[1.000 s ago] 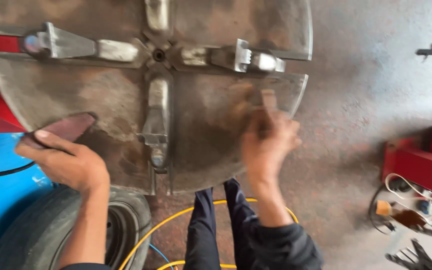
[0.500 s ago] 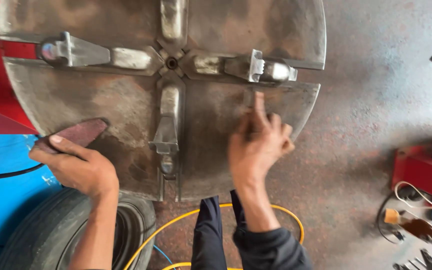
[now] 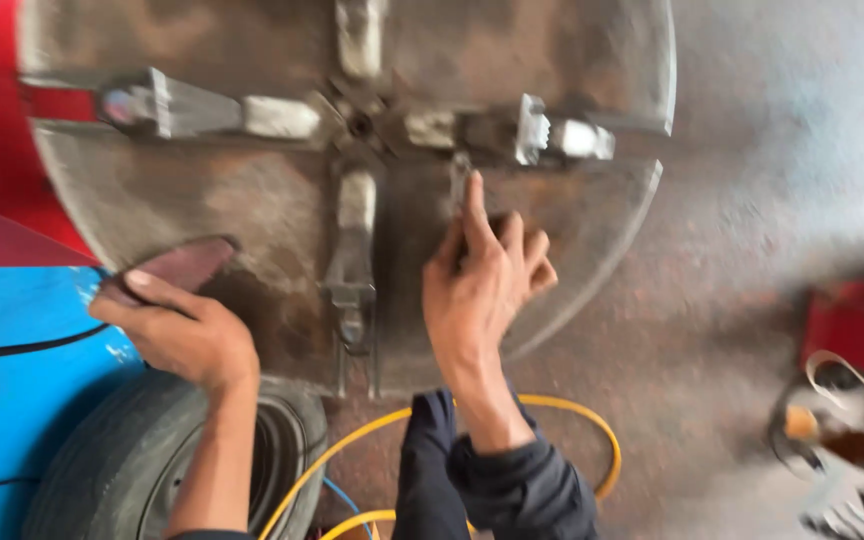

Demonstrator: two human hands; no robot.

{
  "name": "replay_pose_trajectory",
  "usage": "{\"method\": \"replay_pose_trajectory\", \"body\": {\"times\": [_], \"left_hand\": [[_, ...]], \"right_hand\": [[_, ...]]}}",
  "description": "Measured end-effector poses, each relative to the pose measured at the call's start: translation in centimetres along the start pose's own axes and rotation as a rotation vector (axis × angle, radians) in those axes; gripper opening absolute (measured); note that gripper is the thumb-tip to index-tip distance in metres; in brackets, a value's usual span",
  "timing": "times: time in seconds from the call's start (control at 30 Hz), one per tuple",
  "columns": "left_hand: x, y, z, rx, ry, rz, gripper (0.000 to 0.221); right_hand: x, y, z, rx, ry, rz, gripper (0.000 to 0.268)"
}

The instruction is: Cleaning a tire changing machine using sandpaper and a brush.

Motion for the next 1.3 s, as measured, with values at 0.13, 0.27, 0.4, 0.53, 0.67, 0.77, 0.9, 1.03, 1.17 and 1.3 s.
{"method": "replay_pose_trajectory", "body": {"times": [0.13, 0.27, 0.4, 0.53, 0.67, 0.77, 0.9, 1.03, 1.17, 1.3], "left_hand": [[-0.3, -0.3, 1.2, 0.016, 0.050, 0.059, 0.036], [0.8, 0.2, -0.5, 0.008, -0.038, 0.037, 0.037], [-0.9, 0.1, 0.2, 0.003, -0.085, -0.080, 0.037], [0.0, 0.2, -0.2, 0.039, -0.006, 0.000, 0.037], [1.6, -0.7, 0.6, -0.007, -0.074, 0.007, 0.034], [0.1, -0.1, 0.1, 0.041, -0.015, 0.012, 0.035], [1.6, -0.7, -0.3, 0.009, -0.164, 0.042, 0.031], [-1.5, 0.3, 0.3, 0.083, 0.038, -0.068, 0.037], [-0.4, 0.3, 0.1, 0.065, -0.047, 0.000, 0.030], [1.5, -0.9, -0.4, 0.010, -0.123, 0.071, 0.029]], "right_hand": [[-3.4, 0.2, 2.0, -0.029, -0.025, -0.022, 0.044], [-5.2, 1.3, 0.8, -0.014, -0.095, -0.086, 0.030], [-5.6, 0.8, 2.2, -0.041, -0.105, -0.035, 0.045], [-5.9, 1.8, 1.4, -0.010, -0.096, -0.065, 0.042], [-7.3, 2.0, 2.6, -0.061, -0.009, -0.061, 0.042], [-10.0, 3.1, 3.4, -0.047, -0.020, -0.112, 0.041], [-11.2, 2.5, 3.3, -0.029, 0.031, -0.106, 0.042], [-12.9, 2.5, 4.9, -0.041, 0.027, -0.135, 0.041], [-12.2, 2.7, 5.2, -0.056, 0.047, -0.116, 0.040], [-11.7, 3.1, 4.8, -0.064, 0.063, -0.111, 0.041]]}}
Point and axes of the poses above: each hand's wrist, its own z-axis towards the middle knuckle, its own y-axis out of the back of the hand, x = y × z, the point moved 2 cm from there along z, towards the middle knuckle, and after that the axes turned 9 degrees about -x, right-handed, at the moved point
